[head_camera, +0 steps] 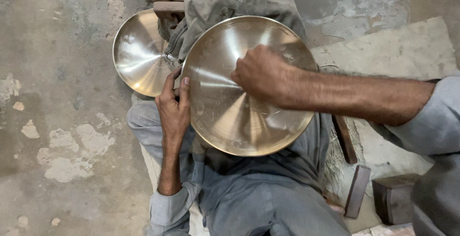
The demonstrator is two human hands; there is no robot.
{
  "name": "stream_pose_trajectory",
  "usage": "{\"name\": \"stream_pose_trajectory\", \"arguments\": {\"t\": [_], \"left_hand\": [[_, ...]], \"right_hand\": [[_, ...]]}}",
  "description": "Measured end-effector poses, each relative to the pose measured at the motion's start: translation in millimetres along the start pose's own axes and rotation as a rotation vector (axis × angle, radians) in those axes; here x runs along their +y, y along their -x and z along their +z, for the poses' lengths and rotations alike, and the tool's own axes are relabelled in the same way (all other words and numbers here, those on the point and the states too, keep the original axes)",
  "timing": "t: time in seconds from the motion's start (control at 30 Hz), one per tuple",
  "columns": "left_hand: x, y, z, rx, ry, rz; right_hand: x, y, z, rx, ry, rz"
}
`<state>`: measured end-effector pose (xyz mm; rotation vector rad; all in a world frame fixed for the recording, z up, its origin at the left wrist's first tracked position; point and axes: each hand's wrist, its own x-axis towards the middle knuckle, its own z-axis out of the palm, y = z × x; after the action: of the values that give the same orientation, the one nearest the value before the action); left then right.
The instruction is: The person sits cross-legged on the floor with a brass disc resting on their lap and scratches a decorative pattern into its surface using a pointed scribe, steadying and rotating the disc with the other hand. They reposition the disc on a cloth pad and continue scribing curved lines across the face.
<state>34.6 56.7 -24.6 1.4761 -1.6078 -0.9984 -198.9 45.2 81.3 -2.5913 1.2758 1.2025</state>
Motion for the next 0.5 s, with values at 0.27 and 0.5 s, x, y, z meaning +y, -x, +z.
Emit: {"name": "stream_pose_trajectory", "arguments": {"t": [0.27,0.5], "left_hand": [[3,0,-1,0.008,0.050,0.110],[10,20,-2,-0.014,0.002,-0.038]], "right_hand": [[-17,45,20,0.187,0.186,-0.103],[24,72,28,0.212,-0.071,0.107]]}}
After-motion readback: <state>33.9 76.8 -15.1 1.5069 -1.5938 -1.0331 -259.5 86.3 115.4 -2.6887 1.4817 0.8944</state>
